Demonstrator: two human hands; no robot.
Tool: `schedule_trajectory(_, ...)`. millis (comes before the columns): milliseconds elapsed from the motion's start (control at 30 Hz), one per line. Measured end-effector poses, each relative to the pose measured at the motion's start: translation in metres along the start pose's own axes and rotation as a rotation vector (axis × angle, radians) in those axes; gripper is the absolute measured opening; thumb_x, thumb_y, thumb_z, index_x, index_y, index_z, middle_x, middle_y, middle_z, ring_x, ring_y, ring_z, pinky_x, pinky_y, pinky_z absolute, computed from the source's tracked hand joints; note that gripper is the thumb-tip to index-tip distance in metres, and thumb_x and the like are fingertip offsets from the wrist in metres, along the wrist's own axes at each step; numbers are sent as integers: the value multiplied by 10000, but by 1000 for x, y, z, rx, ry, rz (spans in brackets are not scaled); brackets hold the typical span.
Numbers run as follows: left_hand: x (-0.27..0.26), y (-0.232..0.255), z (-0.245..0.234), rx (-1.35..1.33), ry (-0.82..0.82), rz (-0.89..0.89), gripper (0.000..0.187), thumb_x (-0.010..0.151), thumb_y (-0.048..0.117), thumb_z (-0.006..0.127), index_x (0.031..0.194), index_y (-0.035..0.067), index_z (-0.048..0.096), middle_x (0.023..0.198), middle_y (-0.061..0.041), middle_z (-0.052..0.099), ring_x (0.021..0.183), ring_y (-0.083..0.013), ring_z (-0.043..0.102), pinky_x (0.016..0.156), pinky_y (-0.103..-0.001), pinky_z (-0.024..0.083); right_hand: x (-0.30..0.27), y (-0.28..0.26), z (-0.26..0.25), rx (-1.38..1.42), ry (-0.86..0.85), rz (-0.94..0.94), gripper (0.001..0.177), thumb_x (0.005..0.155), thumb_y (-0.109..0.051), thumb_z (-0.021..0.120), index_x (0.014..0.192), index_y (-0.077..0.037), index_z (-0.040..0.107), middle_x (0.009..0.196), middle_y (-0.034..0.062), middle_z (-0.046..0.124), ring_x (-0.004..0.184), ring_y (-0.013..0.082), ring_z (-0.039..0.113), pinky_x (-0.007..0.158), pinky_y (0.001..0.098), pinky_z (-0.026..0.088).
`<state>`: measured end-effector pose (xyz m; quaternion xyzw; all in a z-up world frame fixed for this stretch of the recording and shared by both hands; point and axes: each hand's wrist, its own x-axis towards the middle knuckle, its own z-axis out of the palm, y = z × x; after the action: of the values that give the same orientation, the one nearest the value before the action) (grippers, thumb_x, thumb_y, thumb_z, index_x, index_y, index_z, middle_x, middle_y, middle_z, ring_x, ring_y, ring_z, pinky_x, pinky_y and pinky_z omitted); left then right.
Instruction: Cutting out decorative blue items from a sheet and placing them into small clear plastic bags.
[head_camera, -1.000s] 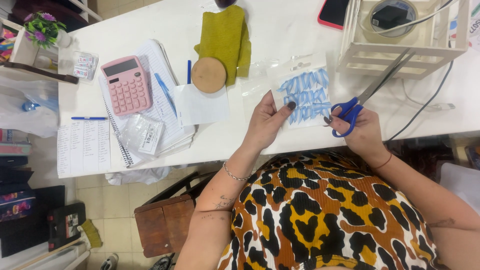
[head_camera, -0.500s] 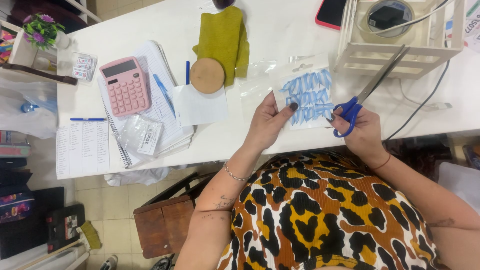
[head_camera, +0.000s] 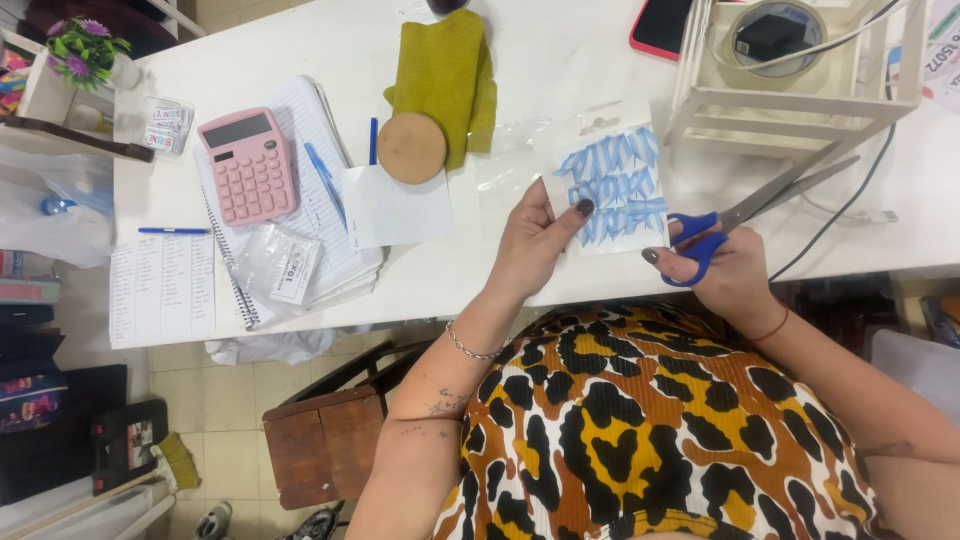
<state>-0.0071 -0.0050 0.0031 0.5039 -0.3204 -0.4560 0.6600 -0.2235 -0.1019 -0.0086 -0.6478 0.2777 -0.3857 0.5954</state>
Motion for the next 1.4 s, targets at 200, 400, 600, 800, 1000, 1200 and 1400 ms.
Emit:
schedule_trajectory(200, -1, -2, 5, -26, -1, 15, 405, 968, 127, 708, 1328, 27, 551, 1043, -143, 760, 909, -198, 749, 745, -319, 659, -2, 11, -9, 89, 11, 41, 180, 828, 19, 853, 921, 72, 708, 707, 140, 641, 692, 151, 602, 713, 309, 553)
schedule_trajectory(400, -1, -1, 22, -9, 7, 27, 404, 955, 149, 736, 1309, 34, 577, 1046, -144, 758, 934, -195, 739, 777, -333, 655, 0, 11, -18, 99, -16, 26, 195, 857, -17, 843, 930, 85, 694, 708, 140, 635, 709, 155, 617, 728, 307, 555)
schedule_trajectory(600, -3, -3, 34, -24, 22, 35, 429, 941, 147, 756, 1314, 27, 580, 1042, -157, 758, 921, -206, 745, 777, -348, 658, 0, 16, -35, 64, -52, 53, 207, 869, -29, 835, 947, 101, 694, 722, 168, 643, 715, 177, 633, 720, 320, 558)
schedule_trajectory(800, -8, -9, 47, -43, 45, 53, 415, 941, 141, 758, 1305, 41, 587, 1029, -141, 759, 906, -180, 735, 761, -325, 648, -2, 13, -46, 59, -64, 82, 200, 883, -38, 831, 955, 85, 692, 720, 136, 624, 732, 165, 620, 725, 304, 553)
schedule_trajectory(1000, -14, -34, 52, -110, 78, 64, 483, 943, 143, 757, 1358, 38, 534, 999, -103, 760, 884, -142, 734, 768, -300, 644, 1, 13, -57, 60, -49, 73, 211, 893, -36, 850, 976, 56, 679, 745, 116, 616, 757, 144, 614, 729, 284, 537)
schedule_trajectory(1200, -16, 16, 6, 37, 71, 164, 1081, 719, 448, 872, 1544, 91, 272, 1548, -290, 427, 1428, -433, 446, 1186, -539, 425, 35, -16, -76, -282, -411, 251, 279, 775, -102, 828, 991, 62, 759, 651, 102, 674, 537, 147, 558, 515, 218, 411)
schedule_trajectory(1400, -2, 77, 16, 1098, -255, 115, 437, 806, 479, 732, 1161, 225, 755, 1241, 28, 748, 1118, -189, 715, 1206, -478, 273, 77, -50, -54, -605, -830, 229, 178, 725, -190, 868, 777, -20, 863, 461, 55, 607, 447, 164, 443, 462, 284, 311)
